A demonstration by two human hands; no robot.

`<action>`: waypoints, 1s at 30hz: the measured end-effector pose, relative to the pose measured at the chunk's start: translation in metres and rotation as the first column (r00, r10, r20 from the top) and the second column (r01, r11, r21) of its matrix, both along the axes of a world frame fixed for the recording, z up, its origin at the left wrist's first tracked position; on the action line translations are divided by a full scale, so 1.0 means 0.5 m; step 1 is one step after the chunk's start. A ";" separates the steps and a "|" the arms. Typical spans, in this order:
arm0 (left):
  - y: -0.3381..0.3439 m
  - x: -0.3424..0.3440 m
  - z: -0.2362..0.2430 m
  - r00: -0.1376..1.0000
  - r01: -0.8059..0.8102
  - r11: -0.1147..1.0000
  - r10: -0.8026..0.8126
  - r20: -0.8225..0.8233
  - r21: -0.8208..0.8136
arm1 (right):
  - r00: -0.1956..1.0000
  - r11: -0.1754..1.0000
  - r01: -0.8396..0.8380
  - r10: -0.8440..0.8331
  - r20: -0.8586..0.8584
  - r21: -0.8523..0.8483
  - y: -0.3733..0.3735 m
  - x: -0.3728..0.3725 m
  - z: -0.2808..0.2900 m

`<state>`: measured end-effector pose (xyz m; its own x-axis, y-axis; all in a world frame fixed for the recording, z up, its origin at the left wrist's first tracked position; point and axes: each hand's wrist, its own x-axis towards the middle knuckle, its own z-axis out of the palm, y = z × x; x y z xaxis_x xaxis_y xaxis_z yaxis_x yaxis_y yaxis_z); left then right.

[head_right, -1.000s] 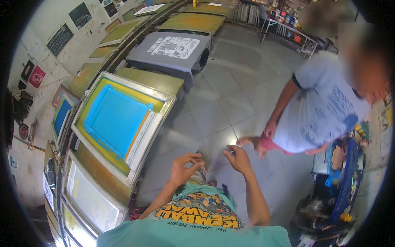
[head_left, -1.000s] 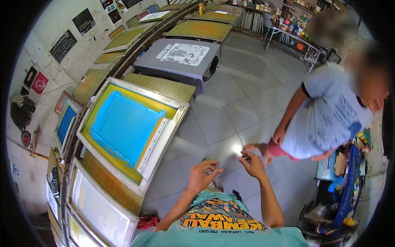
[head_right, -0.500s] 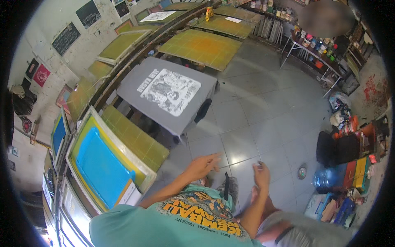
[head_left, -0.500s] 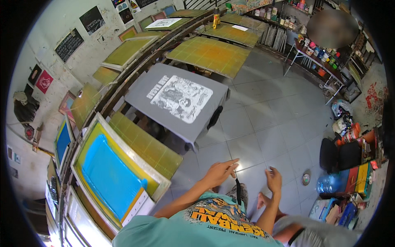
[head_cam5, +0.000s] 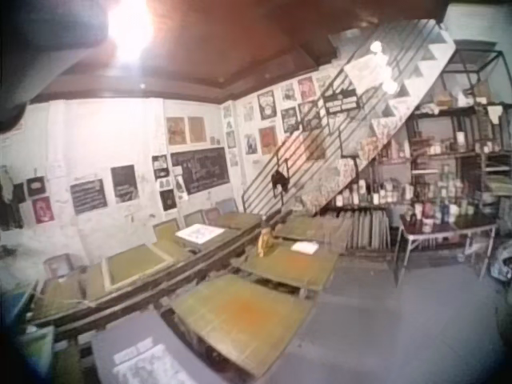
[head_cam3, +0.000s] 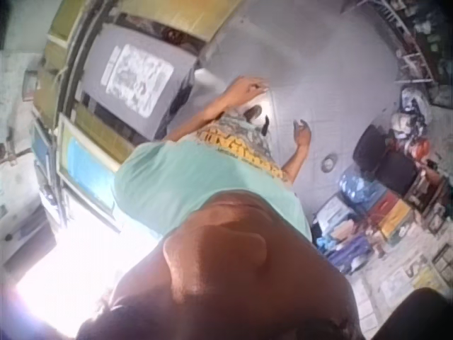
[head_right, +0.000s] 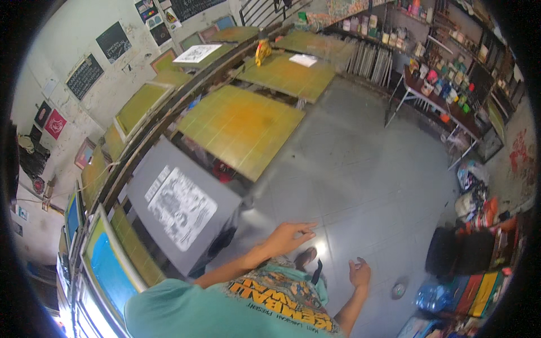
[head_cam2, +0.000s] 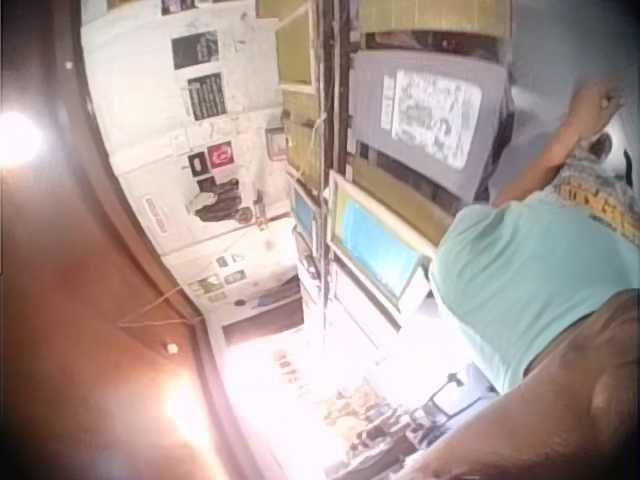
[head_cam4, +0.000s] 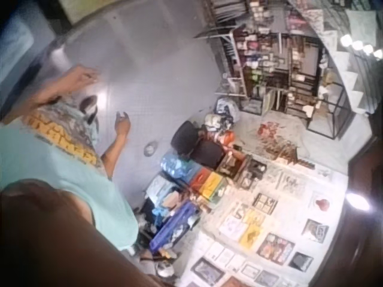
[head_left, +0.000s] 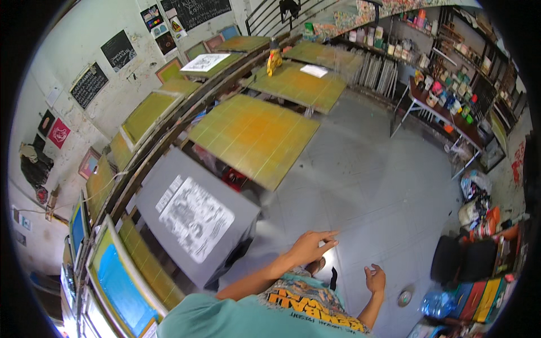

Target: The person prepares a grey t-shirt on a screen printing table, aligns it, and uses a squeegee to apply white ink through a screen frame. The person then lifts the screen to reveal the printed design and uses a heat gun to dry the ink on the shirt.

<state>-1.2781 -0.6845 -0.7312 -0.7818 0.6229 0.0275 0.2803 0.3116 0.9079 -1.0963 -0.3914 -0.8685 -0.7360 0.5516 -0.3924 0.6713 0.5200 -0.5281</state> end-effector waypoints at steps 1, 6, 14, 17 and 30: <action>0.035 -0.040 -0.030 0.999 -0.032 0.998 0.031 0.017 0.056 | 0.999 0.998 -0.049 0.050 -0.013 0.051 0.042 -0.065 0.005; 0.135 -0.229 -0.003 0.939 -0.321 0.947 0.318 0.131 0.005 | 0.960 0.945 -0.273 0.279 -0.009 0.178 0.170 -0.361 0.036; 0.144 -0.631 -0.084 0.713 -0.699 0.709 0.700 0.022 0.096 | 0.852 0.859 -0.498 0.510 -0.120 0.114 0.246 -0.866 -0.016; 0.137 -0.798 -0.109 0.559 -0.814 0.525 0.824 0.091 0.247 | 0.765 0.777 -0.611 0.629 -0.138 0.153 0.216 -1.032 0.037; 0.108 -1.383 -0.052 0.297 -0.928 0.288 0.955 0.005 0.235 | 0.507 0.570 -0.816 0.630 -0.588 -0.093 0.107 -1.785 0.141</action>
<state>-1.9697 -0.6304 -0.7573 -0.8046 -0.5690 0.1695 -0.0035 0.2901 0.9570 -1.9888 -0.3378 -0.7978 -0.9321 -0.3561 0.0659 -0.2298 0.4411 -0.8675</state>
